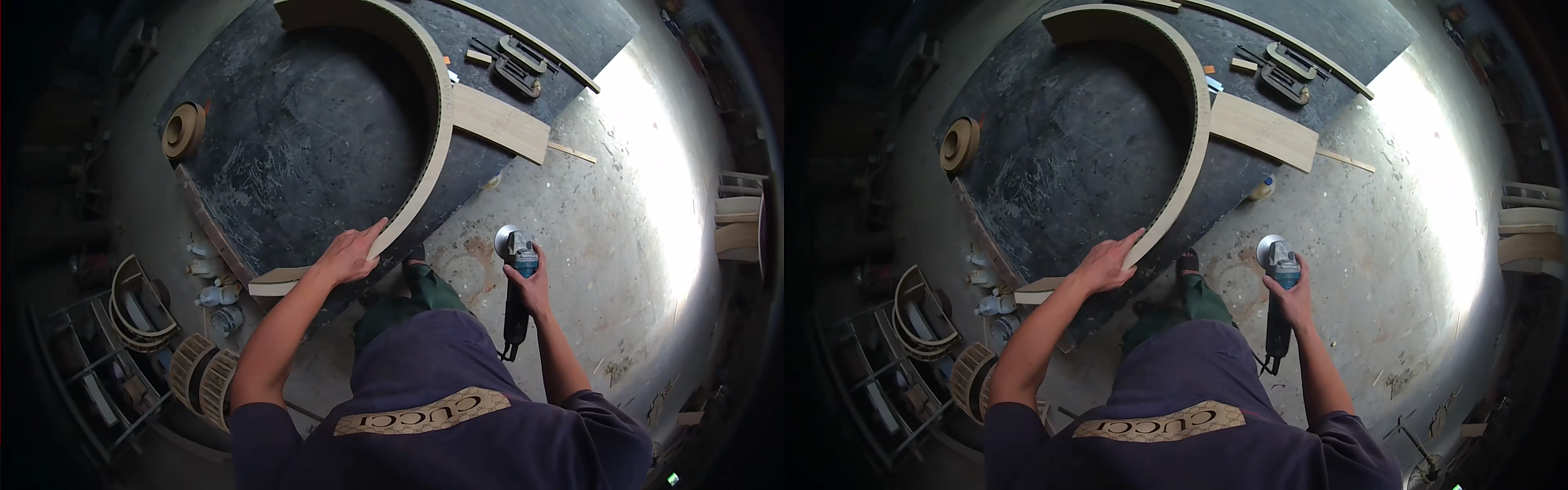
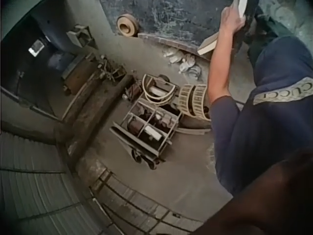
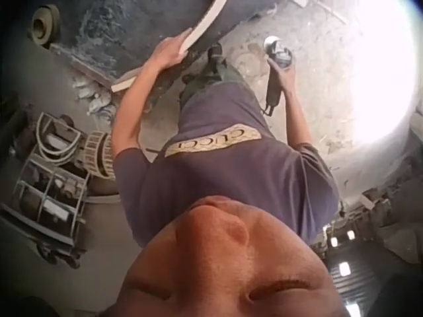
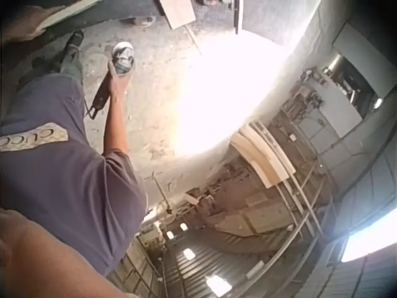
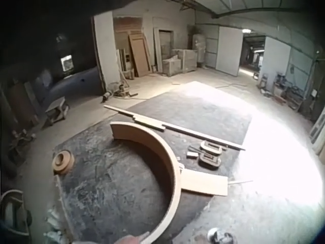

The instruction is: Sanding the edges and surface of a curved wooden furniture component using an electric angle grinder.

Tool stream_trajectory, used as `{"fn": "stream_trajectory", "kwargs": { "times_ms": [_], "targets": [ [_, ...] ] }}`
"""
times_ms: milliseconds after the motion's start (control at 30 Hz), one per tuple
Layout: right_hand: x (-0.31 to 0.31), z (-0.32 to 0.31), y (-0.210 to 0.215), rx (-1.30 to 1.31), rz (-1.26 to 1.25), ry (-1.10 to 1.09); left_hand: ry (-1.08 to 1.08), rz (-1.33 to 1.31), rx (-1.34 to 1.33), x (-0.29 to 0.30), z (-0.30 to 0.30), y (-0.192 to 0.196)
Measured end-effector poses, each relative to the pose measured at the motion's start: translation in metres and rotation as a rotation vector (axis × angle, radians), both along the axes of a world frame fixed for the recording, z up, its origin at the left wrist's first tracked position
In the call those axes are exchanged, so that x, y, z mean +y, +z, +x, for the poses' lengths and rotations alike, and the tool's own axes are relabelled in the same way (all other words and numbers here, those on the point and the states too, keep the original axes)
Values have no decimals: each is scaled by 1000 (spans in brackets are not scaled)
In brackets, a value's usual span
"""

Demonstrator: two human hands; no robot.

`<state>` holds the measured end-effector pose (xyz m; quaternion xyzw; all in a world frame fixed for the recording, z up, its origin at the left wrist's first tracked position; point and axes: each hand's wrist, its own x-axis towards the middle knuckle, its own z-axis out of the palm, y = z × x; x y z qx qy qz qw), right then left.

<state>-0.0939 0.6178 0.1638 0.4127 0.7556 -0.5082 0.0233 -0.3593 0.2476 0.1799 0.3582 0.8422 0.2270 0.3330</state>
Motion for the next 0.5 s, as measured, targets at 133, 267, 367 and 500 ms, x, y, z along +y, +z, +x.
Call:
{"fn": "stream_trajectory", "kwargs": {
  "times_ms": [133, 267, 367, 500],
  "targets": [
    [-8, -2, 0, 39, -18, -39, -55, -78, -41, 22, -28, -1],
    [-14, -1, 8, 9, 7, -38, -119, -29, 17, 11, -52, -7],
    [-17, 2, 13, -10, -25, -69, -198, -171, 31, -1, -84, 0],
    [-16, 15, 2, 6, -42, -84, -251, -253, 75, -29, -127, 9]
  ]
}}
